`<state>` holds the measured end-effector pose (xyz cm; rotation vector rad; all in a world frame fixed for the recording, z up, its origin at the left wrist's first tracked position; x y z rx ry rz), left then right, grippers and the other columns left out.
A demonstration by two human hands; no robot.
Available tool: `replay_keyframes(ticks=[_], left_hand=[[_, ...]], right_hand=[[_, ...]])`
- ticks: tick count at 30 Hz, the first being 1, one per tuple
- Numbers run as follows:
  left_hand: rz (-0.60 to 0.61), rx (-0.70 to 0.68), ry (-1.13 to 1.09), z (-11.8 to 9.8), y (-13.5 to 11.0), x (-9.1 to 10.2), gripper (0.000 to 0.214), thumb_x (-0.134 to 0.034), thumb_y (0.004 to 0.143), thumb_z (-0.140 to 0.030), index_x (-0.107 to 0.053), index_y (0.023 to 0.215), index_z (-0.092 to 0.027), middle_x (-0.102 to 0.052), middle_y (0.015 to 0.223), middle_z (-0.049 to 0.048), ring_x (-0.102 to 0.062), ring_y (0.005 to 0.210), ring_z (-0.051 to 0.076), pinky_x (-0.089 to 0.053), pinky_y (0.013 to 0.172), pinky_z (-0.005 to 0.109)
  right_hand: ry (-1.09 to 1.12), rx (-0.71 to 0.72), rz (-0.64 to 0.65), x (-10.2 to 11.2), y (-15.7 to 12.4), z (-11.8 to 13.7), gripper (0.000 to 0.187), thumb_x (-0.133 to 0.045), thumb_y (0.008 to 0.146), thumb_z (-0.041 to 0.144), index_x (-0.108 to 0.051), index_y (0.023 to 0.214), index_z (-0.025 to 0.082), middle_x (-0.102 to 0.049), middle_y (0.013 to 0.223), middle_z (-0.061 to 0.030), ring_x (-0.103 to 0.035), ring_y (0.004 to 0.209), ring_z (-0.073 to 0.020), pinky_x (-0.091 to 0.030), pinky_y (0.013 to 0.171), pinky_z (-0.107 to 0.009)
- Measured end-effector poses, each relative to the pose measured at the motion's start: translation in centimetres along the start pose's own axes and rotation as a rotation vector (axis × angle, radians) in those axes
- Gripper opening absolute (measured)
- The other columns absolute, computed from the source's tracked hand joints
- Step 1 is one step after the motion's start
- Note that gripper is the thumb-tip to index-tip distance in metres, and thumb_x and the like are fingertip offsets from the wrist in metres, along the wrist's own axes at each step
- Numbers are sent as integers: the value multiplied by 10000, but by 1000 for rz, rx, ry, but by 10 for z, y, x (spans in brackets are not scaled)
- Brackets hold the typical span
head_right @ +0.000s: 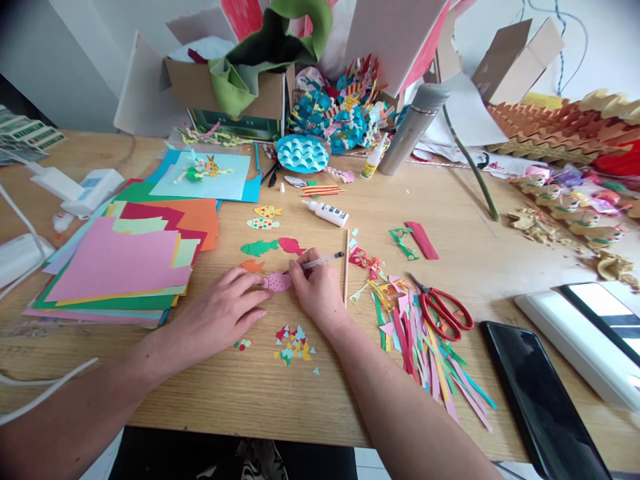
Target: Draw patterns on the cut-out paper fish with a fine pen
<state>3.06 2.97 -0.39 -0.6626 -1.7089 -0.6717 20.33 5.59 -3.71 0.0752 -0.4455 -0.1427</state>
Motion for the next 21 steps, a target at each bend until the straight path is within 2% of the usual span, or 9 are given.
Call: replay_keyframes(ticks=[21], left_hand=[[7, -7, 14, 0, 0, 1, 194, -596, 933, -191, -692, 1098, -158, -619, 1090, 97, -505, 1064, 265, -487, 971, 460]], right_hand=[[-14, -6, 25, -1, -1, 2, 213, -539, 861, 369, -467, 708, 240, -522, 478, 35, -468, 413, -134, -312, 440, -241]])
Point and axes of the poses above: each hand's wrist, its own y-axis towards the middle knuckle, its own x-axis out of the back of the hand, z = x × y, the point moved 4 cm from there along y, towards the middle knuckle
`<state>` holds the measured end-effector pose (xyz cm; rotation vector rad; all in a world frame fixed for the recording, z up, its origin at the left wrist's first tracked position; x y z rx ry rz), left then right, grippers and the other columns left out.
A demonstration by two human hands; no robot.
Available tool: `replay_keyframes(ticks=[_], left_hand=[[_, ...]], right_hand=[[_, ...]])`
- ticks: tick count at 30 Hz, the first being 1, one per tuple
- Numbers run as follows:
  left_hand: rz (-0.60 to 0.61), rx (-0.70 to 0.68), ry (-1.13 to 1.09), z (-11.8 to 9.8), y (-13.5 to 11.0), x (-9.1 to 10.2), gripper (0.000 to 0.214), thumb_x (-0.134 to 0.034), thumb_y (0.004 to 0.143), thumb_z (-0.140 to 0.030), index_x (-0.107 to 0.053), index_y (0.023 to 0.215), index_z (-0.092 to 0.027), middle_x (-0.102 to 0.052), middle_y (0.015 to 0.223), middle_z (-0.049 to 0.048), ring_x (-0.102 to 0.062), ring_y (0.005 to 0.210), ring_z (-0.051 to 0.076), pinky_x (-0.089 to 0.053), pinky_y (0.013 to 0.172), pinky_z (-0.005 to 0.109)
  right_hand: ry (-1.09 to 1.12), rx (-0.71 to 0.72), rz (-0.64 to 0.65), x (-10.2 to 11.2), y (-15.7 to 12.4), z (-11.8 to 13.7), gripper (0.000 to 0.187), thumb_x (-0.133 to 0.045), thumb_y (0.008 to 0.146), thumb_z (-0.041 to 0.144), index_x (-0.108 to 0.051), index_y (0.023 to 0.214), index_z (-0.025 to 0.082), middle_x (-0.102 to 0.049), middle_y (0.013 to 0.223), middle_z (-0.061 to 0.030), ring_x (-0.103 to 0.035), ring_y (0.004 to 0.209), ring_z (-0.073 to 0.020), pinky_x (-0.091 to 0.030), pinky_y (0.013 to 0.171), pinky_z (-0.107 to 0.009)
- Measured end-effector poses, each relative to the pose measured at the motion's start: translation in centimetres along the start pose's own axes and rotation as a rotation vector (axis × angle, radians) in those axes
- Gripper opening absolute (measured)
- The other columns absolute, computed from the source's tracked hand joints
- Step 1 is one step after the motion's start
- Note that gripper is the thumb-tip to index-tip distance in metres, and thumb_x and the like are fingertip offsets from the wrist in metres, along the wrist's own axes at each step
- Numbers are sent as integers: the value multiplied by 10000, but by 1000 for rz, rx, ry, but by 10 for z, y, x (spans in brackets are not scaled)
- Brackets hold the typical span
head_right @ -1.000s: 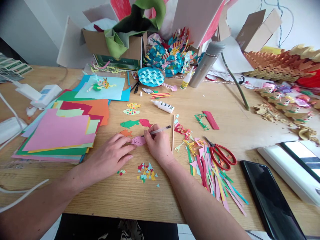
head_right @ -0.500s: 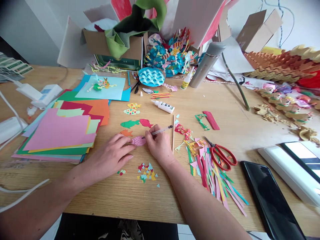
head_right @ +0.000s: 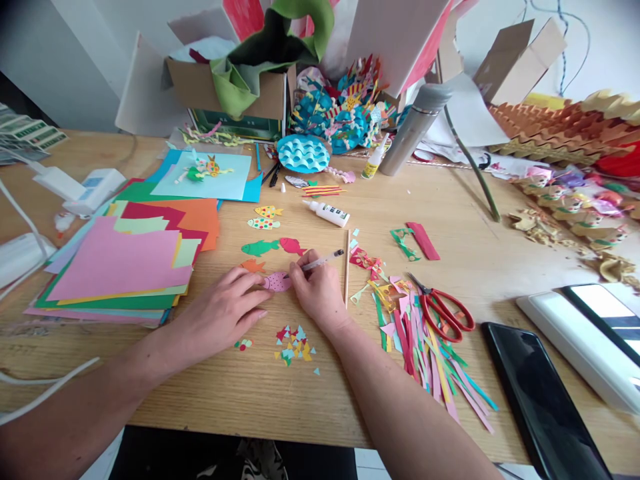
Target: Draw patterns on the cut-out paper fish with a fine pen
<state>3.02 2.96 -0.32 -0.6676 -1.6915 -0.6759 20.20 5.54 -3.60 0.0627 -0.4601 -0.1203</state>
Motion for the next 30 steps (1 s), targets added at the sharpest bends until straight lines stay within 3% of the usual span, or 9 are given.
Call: replay_keyframes(ticks=[30], left_hand=[[-5, 5, -10, 0, -1, -1, 197, -595, 935, -202, -691, 1101, -158, -616, 1093, 96, -506, 1071, 270, -490, 969, 472]], right_hand=[[-17, -2, 8, 0, 0, 0, 204, -535, 858, 356, -466, 703, 242, -510, 484, 38, -468, 435, -142, -307, 465, -254]])
Point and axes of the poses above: each hand's wrist, its own y-axis towards the middle knuckle, its own x-axis out of the back of the hand, z = x × y, the point moved 4 cm from there along y, towards the middle knuckle
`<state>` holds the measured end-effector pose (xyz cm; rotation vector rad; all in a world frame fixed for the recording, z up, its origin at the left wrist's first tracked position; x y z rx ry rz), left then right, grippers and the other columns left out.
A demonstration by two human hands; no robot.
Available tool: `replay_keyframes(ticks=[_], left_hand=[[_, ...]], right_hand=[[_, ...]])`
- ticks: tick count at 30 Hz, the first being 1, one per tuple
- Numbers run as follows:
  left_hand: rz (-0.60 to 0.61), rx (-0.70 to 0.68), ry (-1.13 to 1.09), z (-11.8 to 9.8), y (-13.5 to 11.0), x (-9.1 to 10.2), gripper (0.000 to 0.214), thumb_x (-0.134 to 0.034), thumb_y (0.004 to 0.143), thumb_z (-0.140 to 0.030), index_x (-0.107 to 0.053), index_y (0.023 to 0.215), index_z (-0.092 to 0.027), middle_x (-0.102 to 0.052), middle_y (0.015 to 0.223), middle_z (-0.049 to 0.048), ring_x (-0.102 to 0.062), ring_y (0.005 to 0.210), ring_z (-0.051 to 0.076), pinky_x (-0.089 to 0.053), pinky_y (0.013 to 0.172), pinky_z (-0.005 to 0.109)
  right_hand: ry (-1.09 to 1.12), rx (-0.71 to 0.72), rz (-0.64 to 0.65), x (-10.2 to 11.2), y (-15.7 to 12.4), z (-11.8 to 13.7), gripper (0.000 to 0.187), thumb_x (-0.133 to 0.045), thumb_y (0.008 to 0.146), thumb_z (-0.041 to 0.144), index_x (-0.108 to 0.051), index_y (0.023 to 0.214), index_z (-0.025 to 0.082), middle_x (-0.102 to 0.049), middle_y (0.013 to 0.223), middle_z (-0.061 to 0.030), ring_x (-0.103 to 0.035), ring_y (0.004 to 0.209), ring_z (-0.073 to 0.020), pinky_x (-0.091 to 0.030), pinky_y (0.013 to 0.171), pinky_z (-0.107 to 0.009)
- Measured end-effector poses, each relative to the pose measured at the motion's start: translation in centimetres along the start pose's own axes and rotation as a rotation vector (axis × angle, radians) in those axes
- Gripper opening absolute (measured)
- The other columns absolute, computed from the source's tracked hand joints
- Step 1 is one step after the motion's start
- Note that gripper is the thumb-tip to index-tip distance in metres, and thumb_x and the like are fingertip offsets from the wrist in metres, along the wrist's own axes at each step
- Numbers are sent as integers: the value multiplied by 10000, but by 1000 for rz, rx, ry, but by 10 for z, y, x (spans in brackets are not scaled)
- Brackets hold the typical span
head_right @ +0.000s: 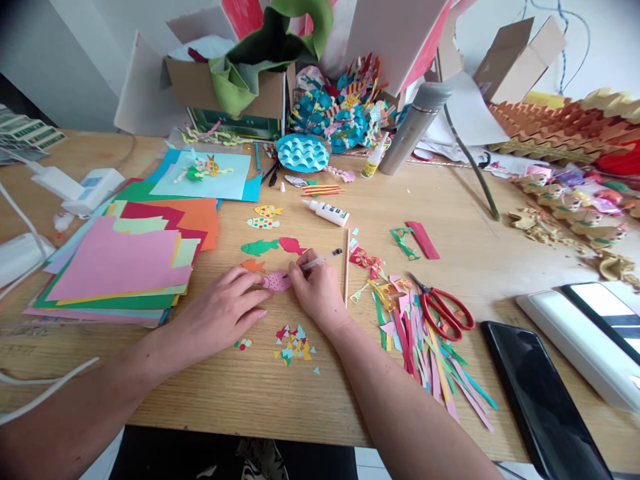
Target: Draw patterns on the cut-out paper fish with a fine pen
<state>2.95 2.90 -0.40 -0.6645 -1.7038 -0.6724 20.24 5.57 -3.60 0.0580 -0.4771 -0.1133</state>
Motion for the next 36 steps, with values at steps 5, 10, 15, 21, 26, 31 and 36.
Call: replay_keyframes(ticks=[5, 10, 15, 21, 26, 31, 36], left_hand=[[3, 12, -8, 0, 1, 0, 203, -610, 924, -195, -695, 1106, -158, -619, 1091, 96, -510, 1071, 270, -494, 966, 465], [-4, -4, -1, -1, 2, 1, 201, -601, 928, -187, -693, 1104, -154, -621, 1088, 95, -507, 1060, 272, -495, 957, 466], [-6, -7, 1, -1, 1, 1, 208, -593, 934, -190, -687, 1115, -149, -617, 1093, 97, -503, 1070, 271, -487, 970, 466], [1, 0, 1, 0, 1, 0, 198, -596, 934, -196, -689, 1105, -159, -614, 1102, 91, -502, 1070, 268, -488, 970, 466], [7, 5, -1, -1, 2, 0, 203, -598, 935, -206, -690, 1108, -154, -616, 1097, 96, -502, 1075, 272, -486, 974, 471], [-1, -4, 4, -1, 1, 1, 203, -590, 936, -192, -687, 1110, -157, -618, 1096, 96, -505, 1070, 265, -491, 969, 462], [-6, -2, 10, -1, 2, 2, 202, -598, 930, -194, -687, 1110, -171, -624, 1076, 89, -516, 1055, 257, -499, 956, 453]], right_hand=[[5, -2, 12, -1, 0, -1, 207, -539, 861, 367, -471, 711, 242, -525, 492, 31, -476, 437, -145, -307, 460, -253], [11, -1, 14, 0, 0, 1, 204, -536, 863, 357, -467, 710, 241, -524, 493, 31, -476, 438, -143, -313, 463, -253], [15, 1, 14, 0, 0, -1, 207, -542, 866, 363, -466, 718, 242, -515, 492, 38, -475, 439, -141, -313, 463, -249], [10, 1, 14, -1, 0, 0, 204, -538, 866, 359, -467, 715, 242, -515, 493, 36, -473, 439, -141, -312, 460, -249], [7, 0, 12, 0, -1, 1, 207, -539, 867, 362, -469, 714, 242, -515, 492, 36, -471, 437, -142, -312, 457, -251], [4, -3, 21, 0, -1, 1, 205, -540, 866, 363, -468, 716, 243, -519, 490, 34, -473, 433, -142, -319, 455, -251], [6, -11, 16, 0, -1, 1, 209, -537, 867, 365, -464, 714, 243, -528, 483, 30, -477, 429, -144, -325, 450, -249]])
Point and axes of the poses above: each hand's wrist, its own y-axis towards the middle knuckle, its own x-axis out of the back of the hand, z = x × y, the point moved 4 cm from there along y, towards the middle knuckle
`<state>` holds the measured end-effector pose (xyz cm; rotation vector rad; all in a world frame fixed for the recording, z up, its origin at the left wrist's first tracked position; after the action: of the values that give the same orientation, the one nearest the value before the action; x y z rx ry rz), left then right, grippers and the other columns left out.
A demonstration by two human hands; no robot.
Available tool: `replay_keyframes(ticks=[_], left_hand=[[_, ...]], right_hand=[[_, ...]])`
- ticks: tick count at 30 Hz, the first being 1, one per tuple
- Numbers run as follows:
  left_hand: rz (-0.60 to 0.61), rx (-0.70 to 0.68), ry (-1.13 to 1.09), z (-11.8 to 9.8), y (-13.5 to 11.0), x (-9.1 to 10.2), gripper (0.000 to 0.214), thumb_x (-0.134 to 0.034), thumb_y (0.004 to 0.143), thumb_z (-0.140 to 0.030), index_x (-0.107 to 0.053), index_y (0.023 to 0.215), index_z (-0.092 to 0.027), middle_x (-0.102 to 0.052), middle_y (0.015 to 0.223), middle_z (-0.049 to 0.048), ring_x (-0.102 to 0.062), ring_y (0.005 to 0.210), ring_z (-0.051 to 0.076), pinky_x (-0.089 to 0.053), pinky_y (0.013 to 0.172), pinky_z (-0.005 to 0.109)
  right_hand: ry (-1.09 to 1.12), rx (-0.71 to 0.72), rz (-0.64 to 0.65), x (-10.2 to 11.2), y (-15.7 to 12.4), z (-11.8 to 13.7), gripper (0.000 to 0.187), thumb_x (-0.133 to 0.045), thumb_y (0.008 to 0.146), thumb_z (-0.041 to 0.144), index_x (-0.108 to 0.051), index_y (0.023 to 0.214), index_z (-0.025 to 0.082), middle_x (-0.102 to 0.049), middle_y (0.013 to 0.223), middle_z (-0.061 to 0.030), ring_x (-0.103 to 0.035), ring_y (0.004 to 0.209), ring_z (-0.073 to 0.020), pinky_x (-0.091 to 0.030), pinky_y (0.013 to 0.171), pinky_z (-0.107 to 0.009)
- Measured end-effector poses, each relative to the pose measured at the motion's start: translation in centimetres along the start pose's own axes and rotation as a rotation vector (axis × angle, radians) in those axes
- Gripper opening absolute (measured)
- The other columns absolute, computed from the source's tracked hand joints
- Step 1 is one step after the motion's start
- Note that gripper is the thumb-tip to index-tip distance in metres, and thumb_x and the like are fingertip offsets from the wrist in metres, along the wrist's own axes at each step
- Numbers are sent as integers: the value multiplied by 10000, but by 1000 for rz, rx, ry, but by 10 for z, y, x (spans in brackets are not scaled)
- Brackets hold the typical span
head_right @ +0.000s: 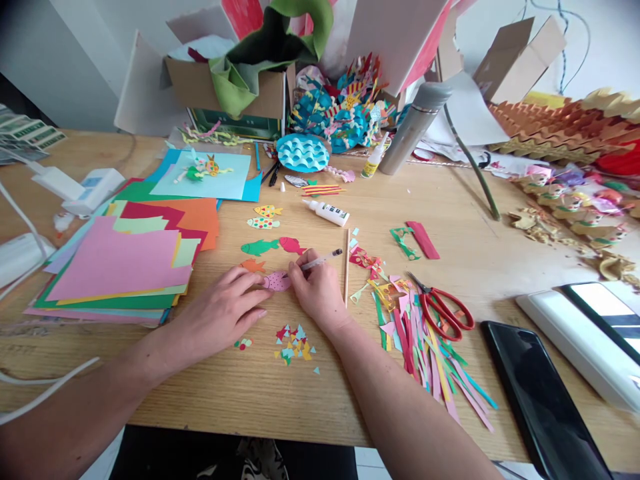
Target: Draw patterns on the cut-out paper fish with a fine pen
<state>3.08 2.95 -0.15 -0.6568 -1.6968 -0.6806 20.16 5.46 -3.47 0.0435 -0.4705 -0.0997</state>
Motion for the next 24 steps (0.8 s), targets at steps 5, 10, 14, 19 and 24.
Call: replay_keyframes(ticks=[5, 10, 14, 19, 24], left_hand=[[18, 13, -9, 0, 0, -1, 199, -595, 932, -190, -690, 1104, -161, -621, 1086, 97, -509, 1075, 263, -490, 969, 459], [15, 11, -17, 0, 0, -1, 201, -600, 930, -190, -692, 1106, -159, -621, 1091, 98, -509, 1076, 266, -493, 969, 466], [-2, 3, -5, 0, 0, -1, 215, -615, 922, -191, -690, 1122, -167, -629, 1090, 92, -516, 1073, 265, -500, 964, 462], [4, -3, 9, 0, 0, 0, 228, -617, 924, -200, -686, 1140, -178, -633, 1085, 89, -519, 1072, 262, -501, 960, 456], [32, 14, -5, -1, 1, 1, 231, -612, 928, -203, -688, 1142, -161, -631, 1090, 96, -513, 1073, 271, -490, 967, 464]], right_hand=[[-7, 4, 4, 1, 0, 0, 210, -536, 870, 368, -466, 717, 242, -527, 484, 31, -480, 433, -143, -328, 455, -248], [2, 7, 4, 0, 0, -1, 207, -538, 865, 370, -469, 719, 239, -532, 497, 29, -482, 442, -141, -325, 458, -246], [21, 19, -48, 1, 0, -1, 199, -534, 849, 352, -460, 702, 240, -514, 485, 38, -465, 435, -133, -311, 450, -239], [3, 24, -59, 4, 0, 1, 177, -520, 825, 307, -448, 677, 243, -511, 474, 40, -471, 435, -132, -324, 461, -241], [-32, 19, -42, 5, 0, 3, 163, -511, 818, 294, -453, 675, 242, -520, 467, 36, -485, 431, -135, -329, 464, -244]])
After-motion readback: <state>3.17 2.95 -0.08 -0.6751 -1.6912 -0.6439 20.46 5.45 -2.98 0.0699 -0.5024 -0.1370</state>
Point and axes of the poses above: each hand's wrist, its own y-axis towards the middle knuckle, its own x-axis out of the back of the hand, z = x × y, the point moved 4 cm from there along y, towards the middle knuckle
